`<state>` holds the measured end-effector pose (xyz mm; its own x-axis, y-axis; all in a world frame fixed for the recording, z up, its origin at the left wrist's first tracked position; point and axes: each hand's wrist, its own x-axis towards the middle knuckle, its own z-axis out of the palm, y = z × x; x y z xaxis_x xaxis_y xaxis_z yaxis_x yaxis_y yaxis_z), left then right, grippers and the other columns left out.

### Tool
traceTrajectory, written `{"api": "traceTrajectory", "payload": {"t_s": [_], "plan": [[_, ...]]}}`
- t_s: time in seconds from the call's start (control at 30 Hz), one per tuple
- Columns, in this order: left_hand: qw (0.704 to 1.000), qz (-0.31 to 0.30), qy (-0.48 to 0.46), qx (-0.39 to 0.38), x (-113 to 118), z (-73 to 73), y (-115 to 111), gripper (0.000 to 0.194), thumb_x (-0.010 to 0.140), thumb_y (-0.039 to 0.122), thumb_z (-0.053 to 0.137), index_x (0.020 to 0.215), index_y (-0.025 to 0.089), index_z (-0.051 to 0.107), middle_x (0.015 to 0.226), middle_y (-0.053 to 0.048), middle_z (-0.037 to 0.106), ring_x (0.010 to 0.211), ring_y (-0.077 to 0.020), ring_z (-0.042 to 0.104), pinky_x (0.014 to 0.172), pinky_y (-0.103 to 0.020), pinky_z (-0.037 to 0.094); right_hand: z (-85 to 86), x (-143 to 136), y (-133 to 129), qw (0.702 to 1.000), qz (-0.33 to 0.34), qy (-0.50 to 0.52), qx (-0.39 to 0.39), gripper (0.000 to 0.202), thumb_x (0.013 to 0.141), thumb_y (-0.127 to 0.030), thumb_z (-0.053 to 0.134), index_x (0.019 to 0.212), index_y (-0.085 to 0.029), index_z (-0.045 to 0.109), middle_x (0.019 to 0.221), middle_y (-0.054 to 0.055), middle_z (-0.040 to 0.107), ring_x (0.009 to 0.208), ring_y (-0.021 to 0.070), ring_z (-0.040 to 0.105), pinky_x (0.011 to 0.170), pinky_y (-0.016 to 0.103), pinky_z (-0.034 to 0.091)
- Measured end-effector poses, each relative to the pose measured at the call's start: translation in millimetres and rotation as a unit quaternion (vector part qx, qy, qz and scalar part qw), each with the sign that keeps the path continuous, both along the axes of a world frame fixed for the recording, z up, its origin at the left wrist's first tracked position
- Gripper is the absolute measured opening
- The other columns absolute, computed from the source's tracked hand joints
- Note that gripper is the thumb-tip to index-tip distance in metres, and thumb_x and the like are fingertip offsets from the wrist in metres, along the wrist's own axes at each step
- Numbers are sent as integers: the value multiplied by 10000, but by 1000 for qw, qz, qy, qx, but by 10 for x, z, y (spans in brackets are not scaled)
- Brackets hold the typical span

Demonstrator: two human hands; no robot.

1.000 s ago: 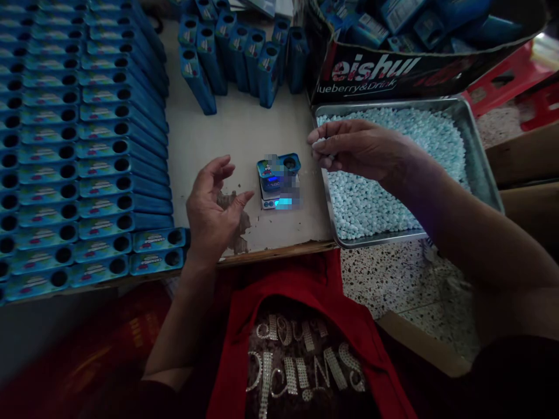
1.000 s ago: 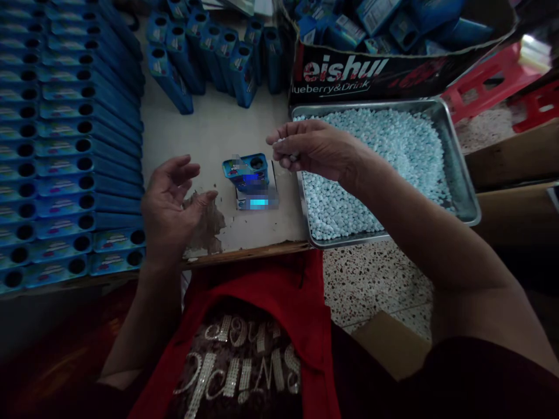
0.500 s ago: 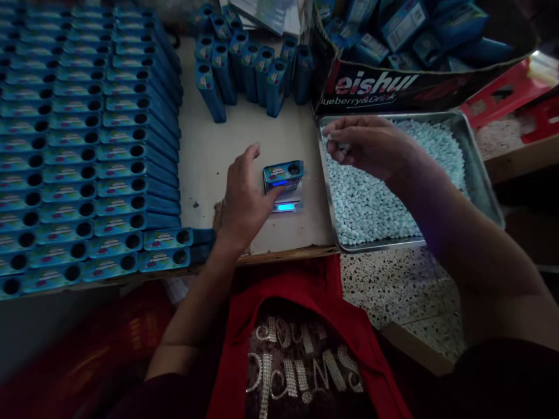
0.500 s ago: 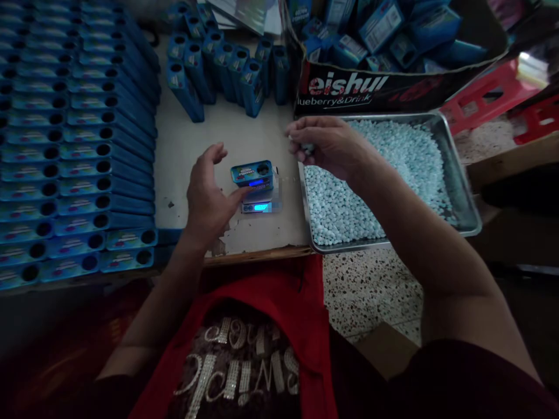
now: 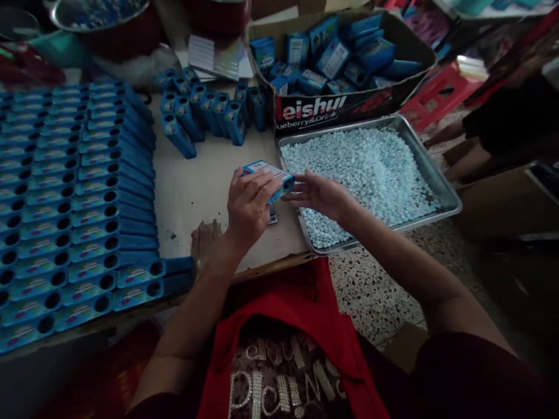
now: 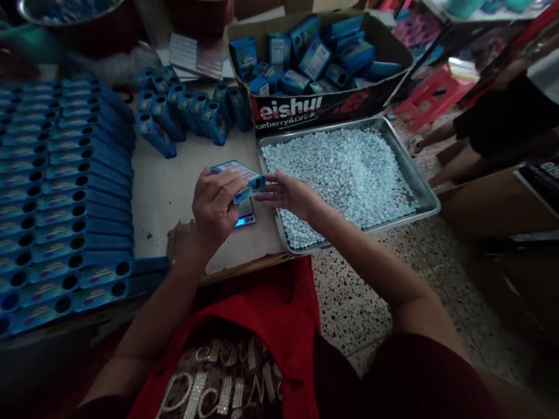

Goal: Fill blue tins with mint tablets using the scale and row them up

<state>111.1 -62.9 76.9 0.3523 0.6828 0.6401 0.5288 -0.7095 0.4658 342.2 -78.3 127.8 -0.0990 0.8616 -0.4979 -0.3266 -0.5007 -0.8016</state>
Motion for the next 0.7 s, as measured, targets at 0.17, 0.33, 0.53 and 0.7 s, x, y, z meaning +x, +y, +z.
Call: {"api": "traceTrajectory", "payload": {"t_s": [0.17, 0.33, 0.53, 0.7], "plan": [[1000, 14, -15, -3, 71, -252, 50, 429, 1078, 175, 558, 1405, 286, 813, 1434, -93, 842, 1412, -317, 752, 1412, -609, 423, -2, -154, 2, 993, -34, 110, -39, 305, 1222, -277, 541, 1011, -187, 742, 950, 101, 851, 912, 201, 836, 1010, 366, 724], [999, 22, 3, 29, 46, -133, -60, 421, 1119, 196, 523, 1388, 284, 835, 1400, -99, 851, 1377, -306, 763, 1382, -584, 478, 100, -98, -17, 993, -27, 107, -44, 281, 1102, -17, 528, 1009, -130, 767, 953, 121, 865, 894, 191, 842, 975, 335, 731], [1000, 14, 26, 5, 20, 46, -106, 415, 1125, 226, 569, 1443, 296, 827, 1435, -103, 837, 1466, -330, 717, 1451, -647, 384, 150, -58, -36, 995, 31, 90, 37, 300, 941, 75, 623, 1052, -130, 812, 1005, 96, 873, 910, 184, 852, 1027, 338, 733], [999, 0, 30, -32, -5, -78, 28, 425, 1111, 176, 560, 1436, 272, 817, 1470, -121, 823, 1409, -332, 738, 1384, -601, 473, 36, -105, 92, 996, 48, 80, -2, 350, 940, 124, 550, 988, -111, 804, 969, 114, 867, 897, 161, 841, 957, 243, 722]]}}
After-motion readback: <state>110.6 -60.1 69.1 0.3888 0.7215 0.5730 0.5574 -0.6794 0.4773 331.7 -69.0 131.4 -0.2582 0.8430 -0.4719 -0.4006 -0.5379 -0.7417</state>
